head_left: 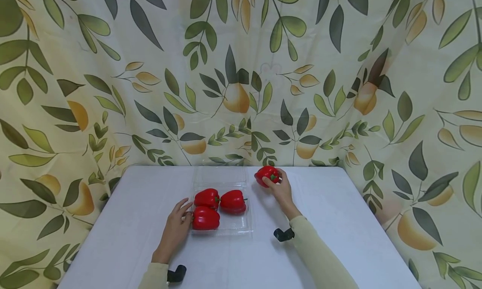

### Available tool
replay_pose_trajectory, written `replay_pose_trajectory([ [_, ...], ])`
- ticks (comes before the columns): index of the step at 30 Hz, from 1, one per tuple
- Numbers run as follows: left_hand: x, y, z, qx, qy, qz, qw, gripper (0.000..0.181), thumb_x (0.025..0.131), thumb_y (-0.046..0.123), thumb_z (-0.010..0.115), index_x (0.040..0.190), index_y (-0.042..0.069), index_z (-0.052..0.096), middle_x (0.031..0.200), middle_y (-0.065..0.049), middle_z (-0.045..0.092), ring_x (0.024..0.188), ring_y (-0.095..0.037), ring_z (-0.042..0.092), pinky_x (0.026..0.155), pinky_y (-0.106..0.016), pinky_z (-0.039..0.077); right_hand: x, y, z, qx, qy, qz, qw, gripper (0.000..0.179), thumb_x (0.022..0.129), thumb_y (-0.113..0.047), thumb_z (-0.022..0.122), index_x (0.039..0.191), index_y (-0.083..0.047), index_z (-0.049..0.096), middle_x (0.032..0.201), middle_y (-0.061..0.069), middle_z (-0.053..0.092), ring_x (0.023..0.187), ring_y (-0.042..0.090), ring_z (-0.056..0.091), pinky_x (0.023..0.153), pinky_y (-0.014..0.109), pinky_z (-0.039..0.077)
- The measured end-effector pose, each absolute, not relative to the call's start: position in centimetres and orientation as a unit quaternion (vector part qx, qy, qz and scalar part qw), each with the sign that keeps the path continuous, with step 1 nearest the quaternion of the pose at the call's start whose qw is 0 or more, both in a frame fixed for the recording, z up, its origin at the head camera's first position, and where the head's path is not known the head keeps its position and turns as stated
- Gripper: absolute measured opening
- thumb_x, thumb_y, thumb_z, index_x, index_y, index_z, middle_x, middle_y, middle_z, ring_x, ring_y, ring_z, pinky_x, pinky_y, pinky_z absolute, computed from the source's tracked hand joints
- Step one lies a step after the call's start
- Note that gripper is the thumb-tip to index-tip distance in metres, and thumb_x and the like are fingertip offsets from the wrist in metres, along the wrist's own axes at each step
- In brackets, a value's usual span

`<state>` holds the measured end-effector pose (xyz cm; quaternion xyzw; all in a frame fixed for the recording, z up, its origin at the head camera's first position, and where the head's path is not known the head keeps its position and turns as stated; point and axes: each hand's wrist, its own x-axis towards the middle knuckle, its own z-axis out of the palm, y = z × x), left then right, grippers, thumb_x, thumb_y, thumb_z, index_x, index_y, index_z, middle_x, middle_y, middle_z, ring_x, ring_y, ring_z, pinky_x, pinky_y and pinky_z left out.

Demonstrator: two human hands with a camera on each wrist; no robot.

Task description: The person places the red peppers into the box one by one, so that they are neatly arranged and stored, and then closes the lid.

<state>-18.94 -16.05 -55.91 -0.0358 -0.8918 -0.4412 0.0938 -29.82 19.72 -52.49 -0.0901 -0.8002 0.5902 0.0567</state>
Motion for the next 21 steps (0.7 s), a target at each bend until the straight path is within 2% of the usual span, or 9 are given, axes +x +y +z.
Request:
replay_pose_trajectory([
  [6, -18.9, -16.0, -56.0, -0.038, -0.892, -0.439, 0.095, 0.04, 0.098, 0.013, 0.055, 0.137, 0.004, 0.057, 0.15, -0.01, 0.045, 0.109, -0.027, 0.068, 0.088, -0.035, 0.059, -28.9, 19.7, -52.0, -0.079, -0.798, 0.594, 0.063, 0.078, 0.085, -0.039, 0.073, 0.148, -0.018, 0.032, 0.15, 0.01, 0.04, 0.133, 0.031, 0.039, 0.098, 0.049, 0.053],
  [21, -18.9, -16.1, -56.0, -0.036, -0.89, -0.444, 0.097, 0.04, 0.098, 0.015, 0.055, 0.136, 0.006, 0.057, 0.15, -0.009, 0.046, 0.109, -0.026, 0.069, 0.088, -0.036, 0.059, -26.5, 19.1, -50.3, -0.058, -0.777, 0.622, 0.071, 0.08, 0.082, -0.034, 0.078, 0.147, -0.022, 0.033, 0.148, 0.007, 0.041, 0.134, 0.028, 0.038, 0.096, 0.048, 0.055],
])
